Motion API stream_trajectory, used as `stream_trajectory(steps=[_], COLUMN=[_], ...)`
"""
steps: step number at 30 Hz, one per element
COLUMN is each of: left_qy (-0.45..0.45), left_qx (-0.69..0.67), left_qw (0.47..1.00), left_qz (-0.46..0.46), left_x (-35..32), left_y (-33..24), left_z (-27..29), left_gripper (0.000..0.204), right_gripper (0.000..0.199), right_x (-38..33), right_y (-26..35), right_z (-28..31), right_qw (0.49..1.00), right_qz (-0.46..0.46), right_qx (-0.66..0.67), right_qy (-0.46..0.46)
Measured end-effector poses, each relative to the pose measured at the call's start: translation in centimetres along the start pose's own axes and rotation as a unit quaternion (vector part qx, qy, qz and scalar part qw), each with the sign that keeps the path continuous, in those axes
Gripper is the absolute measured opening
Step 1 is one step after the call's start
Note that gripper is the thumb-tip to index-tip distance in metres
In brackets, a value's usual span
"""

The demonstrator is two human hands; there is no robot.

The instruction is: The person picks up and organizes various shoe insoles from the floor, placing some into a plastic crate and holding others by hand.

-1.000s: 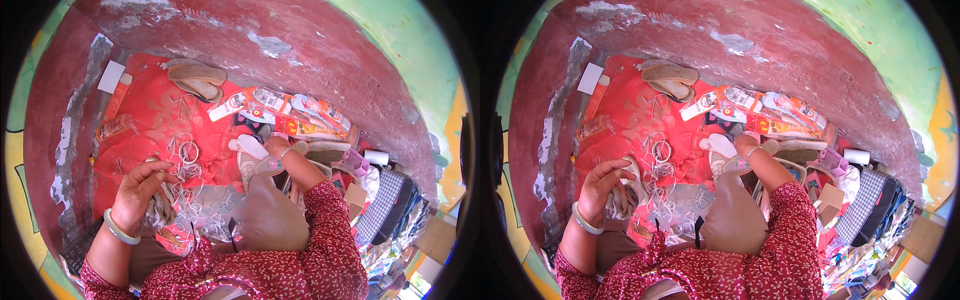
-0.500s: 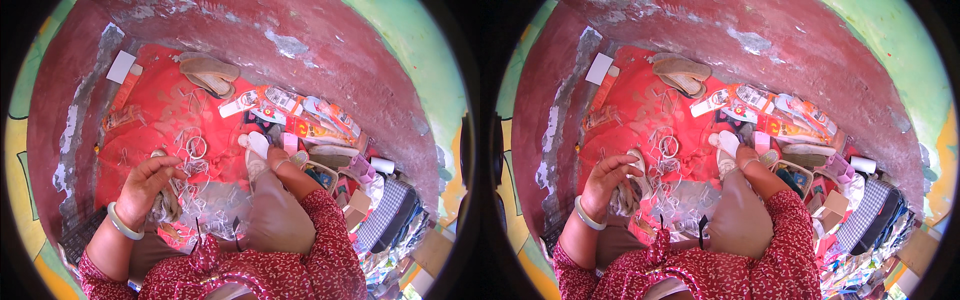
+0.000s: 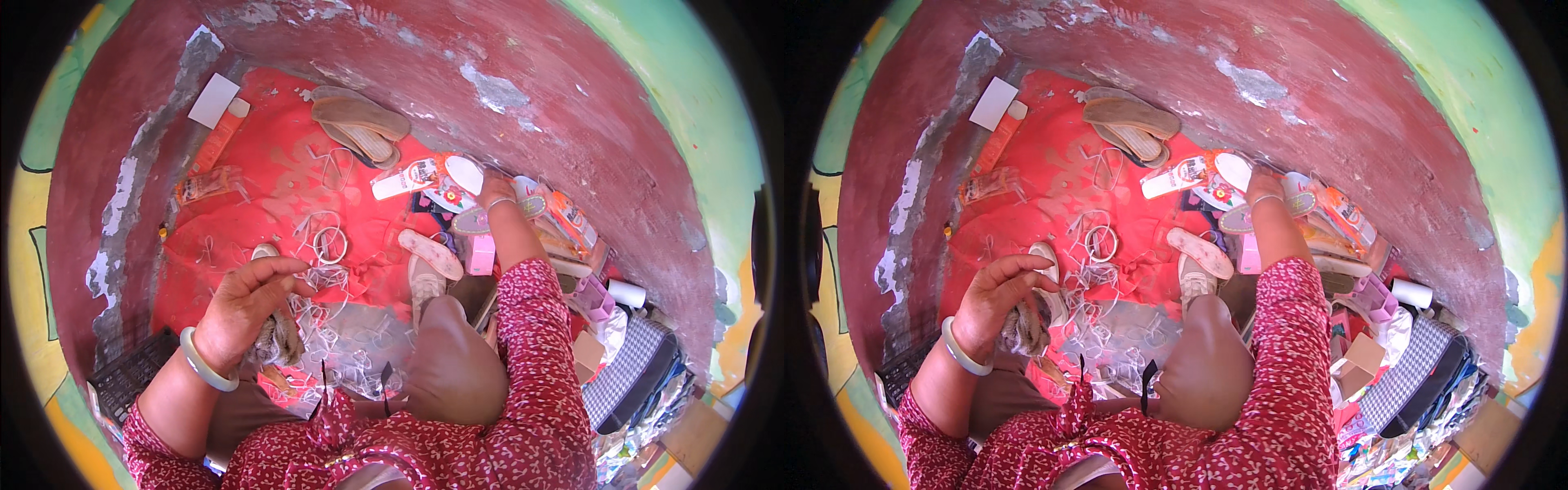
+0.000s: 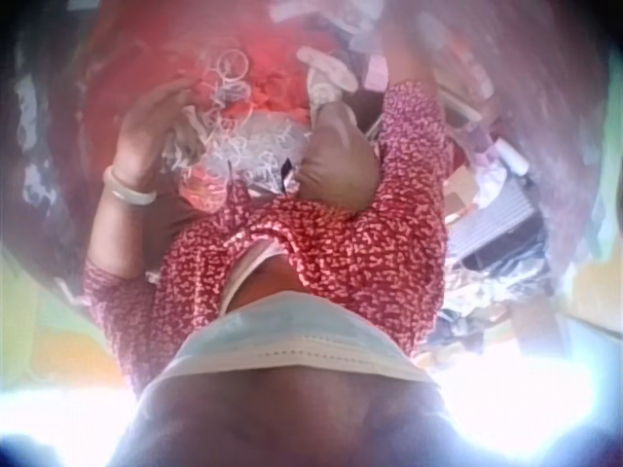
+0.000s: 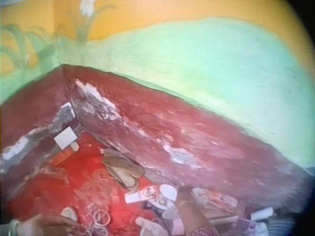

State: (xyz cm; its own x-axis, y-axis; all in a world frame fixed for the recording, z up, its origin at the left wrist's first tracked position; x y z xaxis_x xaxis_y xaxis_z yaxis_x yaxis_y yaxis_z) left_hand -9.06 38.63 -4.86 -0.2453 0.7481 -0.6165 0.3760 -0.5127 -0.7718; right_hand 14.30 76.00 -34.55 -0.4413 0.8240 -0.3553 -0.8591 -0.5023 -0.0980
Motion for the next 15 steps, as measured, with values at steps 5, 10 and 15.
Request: stream_trajectory(steps=[5,10,15], left_qy=[-0.013,-0.011,-0.010], left_qx=[0.006,-0.006,0.001], left_qw=[1.000,1.000,1.000], left_qz=[-0.004,-0.014,-0.023], left_x=[-0.1,-0.6,-1.5], left_y=[-0.1,0.3,0.2], left_z=[0.6,1.2,1.1], left_gripper=[0.023,0.024,0.024], right_gripper=[0.059,0.079,0.085], right_x=[0.0,-0.4,-3.4], right_y=[1.2,0.7,2.3], right_z=[-1.1,1.9,8.0], right_qw=[0.995,0.991,0.997], right_qz=[-0.056,-0.067,-0.046], right_qx=[-0.032,-0.003,0.061], right_qy=[0.081,0.115,0.013])
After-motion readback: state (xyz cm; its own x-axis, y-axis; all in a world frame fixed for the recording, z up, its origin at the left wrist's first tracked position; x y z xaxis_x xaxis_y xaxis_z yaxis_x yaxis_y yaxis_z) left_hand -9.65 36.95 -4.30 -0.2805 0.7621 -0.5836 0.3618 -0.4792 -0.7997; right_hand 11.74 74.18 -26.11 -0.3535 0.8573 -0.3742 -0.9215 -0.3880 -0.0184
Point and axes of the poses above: each hand's wrist, its own x-axis towards the middle knuckle, its own z-axis out of the back of the hand, y = z × x, the point moved 5 cm from there along x, towards the middle knuckle, and after that the axes turned 3 degrees about -z, right-handed, at the moved point
